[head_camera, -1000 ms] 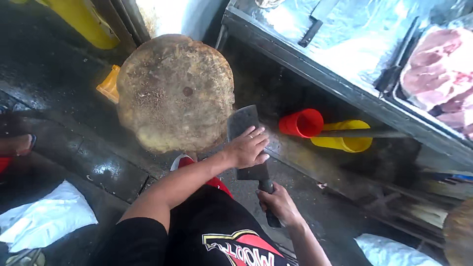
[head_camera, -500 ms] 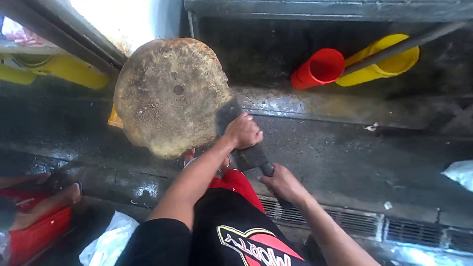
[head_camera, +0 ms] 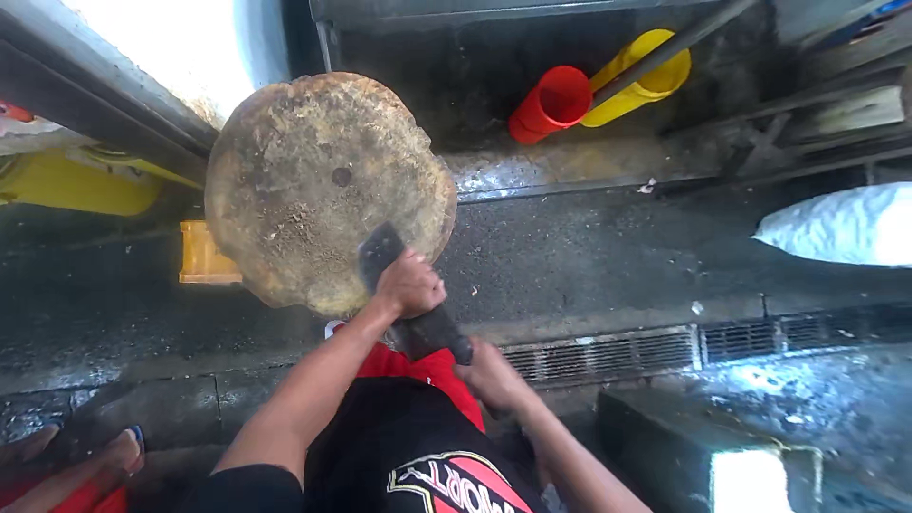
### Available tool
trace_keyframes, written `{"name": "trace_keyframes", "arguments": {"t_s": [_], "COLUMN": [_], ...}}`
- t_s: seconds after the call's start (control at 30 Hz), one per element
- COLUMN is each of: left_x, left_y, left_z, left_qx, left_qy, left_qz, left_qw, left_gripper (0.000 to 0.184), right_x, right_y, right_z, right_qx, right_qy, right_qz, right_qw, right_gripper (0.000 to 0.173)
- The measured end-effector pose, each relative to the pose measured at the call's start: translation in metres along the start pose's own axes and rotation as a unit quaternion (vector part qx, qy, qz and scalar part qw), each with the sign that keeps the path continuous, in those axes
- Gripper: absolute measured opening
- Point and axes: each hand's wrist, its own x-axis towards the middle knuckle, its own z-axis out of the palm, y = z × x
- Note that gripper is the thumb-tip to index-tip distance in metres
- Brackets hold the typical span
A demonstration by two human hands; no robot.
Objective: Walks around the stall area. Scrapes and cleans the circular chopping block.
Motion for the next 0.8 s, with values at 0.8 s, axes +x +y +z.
{"name": "trace_keyframes", "arguments": {"t_s": [0.8], "left_x": [0.022], "left_y": [0.01], "left_z": [0.005], "left_qx": [-0.01], "left_qy": [-0.029], "left_qz": [0.023], "left_qw": [0.999], "left_gripper": [0.043], "right_x": [-0.003], "right_y": [0.011], "right_z": [-0.014], "right_qx": [0.026], "right_qy": [-0.005], "right_qz": [-0.029], "right_qw": [0.999], "right_gripper": [0.036]}}
